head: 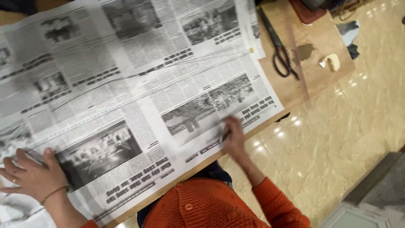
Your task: The person uses a ruler and a pen to measure and mark lines on a newspaper spread out on a wooden table. They draw straight lines along the ruler's edge and make small marks at specific intervals.
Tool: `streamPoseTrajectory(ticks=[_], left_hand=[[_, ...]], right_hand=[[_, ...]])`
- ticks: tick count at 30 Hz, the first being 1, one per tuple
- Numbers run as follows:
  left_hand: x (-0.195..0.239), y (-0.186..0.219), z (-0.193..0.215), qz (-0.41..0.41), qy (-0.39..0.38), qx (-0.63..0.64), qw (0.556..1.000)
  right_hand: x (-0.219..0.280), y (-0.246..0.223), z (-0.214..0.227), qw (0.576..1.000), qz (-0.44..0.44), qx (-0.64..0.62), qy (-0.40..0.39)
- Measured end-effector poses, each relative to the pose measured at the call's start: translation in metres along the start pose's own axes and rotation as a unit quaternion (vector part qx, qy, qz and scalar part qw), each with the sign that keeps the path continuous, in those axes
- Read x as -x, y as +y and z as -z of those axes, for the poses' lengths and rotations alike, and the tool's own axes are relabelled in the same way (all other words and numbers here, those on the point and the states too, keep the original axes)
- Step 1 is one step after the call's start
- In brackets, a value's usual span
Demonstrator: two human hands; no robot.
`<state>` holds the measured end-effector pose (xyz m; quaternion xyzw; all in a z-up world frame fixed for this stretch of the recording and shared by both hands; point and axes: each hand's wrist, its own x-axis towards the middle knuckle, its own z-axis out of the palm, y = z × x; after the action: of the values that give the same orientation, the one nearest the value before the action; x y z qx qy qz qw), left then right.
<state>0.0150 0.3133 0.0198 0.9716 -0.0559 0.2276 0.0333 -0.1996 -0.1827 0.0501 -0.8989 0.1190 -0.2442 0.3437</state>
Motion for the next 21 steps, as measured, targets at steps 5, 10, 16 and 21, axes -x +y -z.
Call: streamPoseTrajectory(ticks=[5, 10, 16, 21], left_hand=[[-0.013, 0.160, 0.033, 0.021, -0.098, 0.155, 0.983], [-0.007, 0.330, 0.042, -0.158, -0.128, 0.235, 0.950], [-0.013, 0.472, 0.019, -0.223, -0.186, 0.288, 0.913], [-0.030, 0.548, -0.022, -0.240, -0.190, 0.282, 0.909]], right_hand=[[-0.048, 0.137, 0.103, 0.983, -0.081, 0.147, 0.070], [-0.084, 0.268, 0.186, 0.918, -0.144, 0.330, 0.165], [-0.108, 0.291, 0.214, 0.937, -0.200, 0.271, 0.097], [-0.120, 0.288, 0.228, 0.939, -0.261, 0.219, 0.057]])
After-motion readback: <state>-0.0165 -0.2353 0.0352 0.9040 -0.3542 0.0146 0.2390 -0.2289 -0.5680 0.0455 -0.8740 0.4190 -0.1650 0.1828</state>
